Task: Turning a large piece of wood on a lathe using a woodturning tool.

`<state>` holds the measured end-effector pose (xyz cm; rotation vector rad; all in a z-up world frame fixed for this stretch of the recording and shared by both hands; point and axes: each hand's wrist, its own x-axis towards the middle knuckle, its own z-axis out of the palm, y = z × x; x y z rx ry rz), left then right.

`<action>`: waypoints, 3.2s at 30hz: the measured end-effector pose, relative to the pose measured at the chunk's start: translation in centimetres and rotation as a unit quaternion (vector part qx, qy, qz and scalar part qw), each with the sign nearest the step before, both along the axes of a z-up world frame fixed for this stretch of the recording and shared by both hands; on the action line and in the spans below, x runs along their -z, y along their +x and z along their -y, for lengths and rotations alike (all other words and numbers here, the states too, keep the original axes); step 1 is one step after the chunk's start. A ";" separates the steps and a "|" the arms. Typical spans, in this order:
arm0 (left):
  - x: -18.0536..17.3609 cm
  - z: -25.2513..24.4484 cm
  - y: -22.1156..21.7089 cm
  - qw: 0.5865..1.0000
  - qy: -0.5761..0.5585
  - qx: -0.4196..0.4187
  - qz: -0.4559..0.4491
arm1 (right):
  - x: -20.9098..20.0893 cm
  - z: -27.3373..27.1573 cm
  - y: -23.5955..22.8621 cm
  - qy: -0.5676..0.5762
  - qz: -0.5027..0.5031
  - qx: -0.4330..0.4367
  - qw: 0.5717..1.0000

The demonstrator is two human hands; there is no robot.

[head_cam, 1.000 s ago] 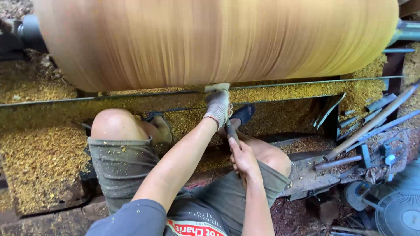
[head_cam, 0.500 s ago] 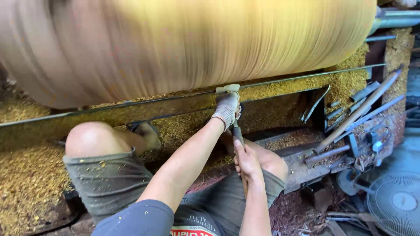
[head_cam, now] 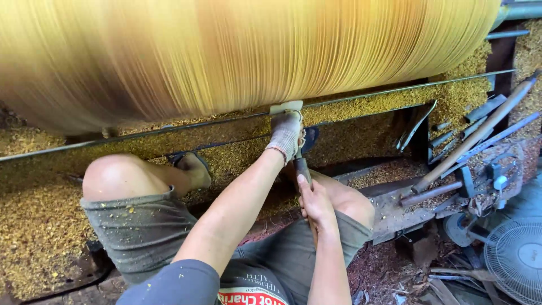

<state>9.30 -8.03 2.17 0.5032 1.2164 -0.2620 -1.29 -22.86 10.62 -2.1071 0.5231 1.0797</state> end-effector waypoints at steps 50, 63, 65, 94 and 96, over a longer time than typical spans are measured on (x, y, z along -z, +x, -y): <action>1.1 -6.5 -7.1 0.998 -0.006 -0.060 0.011 | -0.7 -5.2 -4.4 -0.004 0.002 -0.105 0.994; 0.1 -7.9 -8.6 0.999 0.002 -0.045 -0.004 | -1.4 -7.2 -5.7 -0.013 -0.009 -0.089 0.996; 0.9 -8.1 -8.8 0.999 0.017 -0.035 0.016 | -1.6 -7.4 -5.9 -0.011 -0.011 -0.094 0.995; 0.0 -11.2 -11.5 0.996 0.033 -0.079 -0.005 | -2.3 -9.8 -7.2 -0.009 -0.023 -0.126 0.992; 0.0 -11.2 -11.4 0.997 0.007 -0.074 -0.026 | -2.0 -9.8 -7.1 -0.005 -0.019 -0.133 0.991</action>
